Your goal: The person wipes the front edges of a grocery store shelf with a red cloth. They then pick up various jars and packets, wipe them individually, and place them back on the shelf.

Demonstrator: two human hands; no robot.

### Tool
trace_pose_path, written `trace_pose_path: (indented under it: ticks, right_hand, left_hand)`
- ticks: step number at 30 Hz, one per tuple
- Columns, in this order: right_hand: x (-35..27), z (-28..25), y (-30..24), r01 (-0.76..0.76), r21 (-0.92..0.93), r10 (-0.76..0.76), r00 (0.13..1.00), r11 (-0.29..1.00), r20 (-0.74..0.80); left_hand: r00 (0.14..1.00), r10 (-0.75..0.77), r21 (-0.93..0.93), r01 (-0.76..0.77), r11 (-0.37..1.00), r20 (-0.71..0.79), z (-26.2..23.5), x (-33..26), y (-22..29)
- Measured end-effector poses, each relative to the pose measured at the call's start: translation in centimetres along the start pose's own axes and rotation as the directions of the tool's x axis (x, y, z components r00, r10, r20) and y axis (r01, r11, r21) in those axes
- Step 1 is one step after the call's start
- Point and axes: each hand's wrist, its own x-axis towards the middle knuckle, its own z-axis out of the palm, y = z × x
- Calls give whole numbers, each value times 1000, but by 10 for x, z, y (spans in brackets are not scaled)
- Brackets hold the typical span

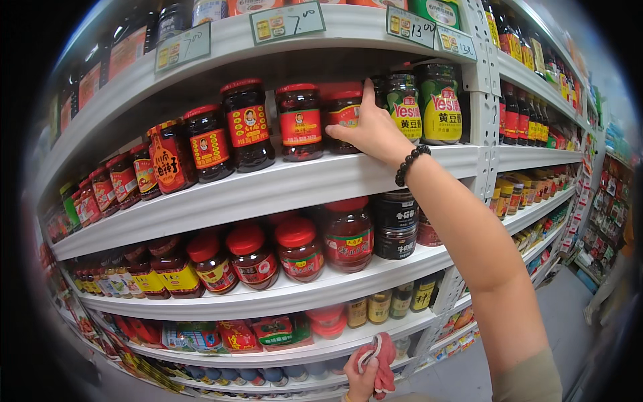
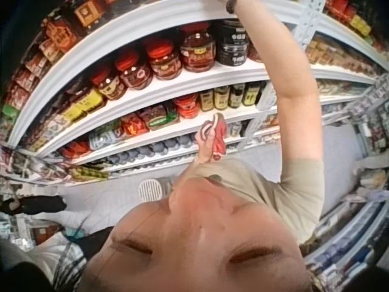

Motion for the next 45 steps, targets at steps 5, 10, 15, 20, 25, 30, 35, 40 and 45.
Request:
trace_pose_path:
  ticks: [5,10,15,20,25,30,35,40,45]
  right_hand:
    - [-1,3,-4,0,121,0,1000,993,-2]
    - [-11,-9,-6,37,224,-18,996,974,-86]
    - [-21,-5,-8,306,273,-183,899,912,-397]
    - [-88,-21,-20,472,511,-206,846,718,-492]
    - [-247,4,-15,147,755,-54,988,639,-147]
    - [-356,50,-10,-89,715,182,982,693,-54]
    - [-384,29,-17,-300,647,354,934,701,50]
    - [-414,-4,-12,-546,311,396,810,778,432]
    - [-452,-15,15,-438,306,201,792,845,577]
  left_hand:
    - [999,-1,40,-1,999,52,-1,0,2]
    - [999,-36,38,36,999,1,5,-2,2]
    - [1000,10,61,-11,998,19,4,8,-1]
    - [944,252,-129,-283,950,-215,13,31,21]
    - [978,94,-351,-23,936,185,48,67,125]
    - [974,45,-365,40,930,221,38,80,89]
    - [816,-578,-621,467,629,28,52,41,114]
    - [926,-366,-311,376,873,90,28,38,57]
    - [743,-279,183,211,960,608,19,45,80]
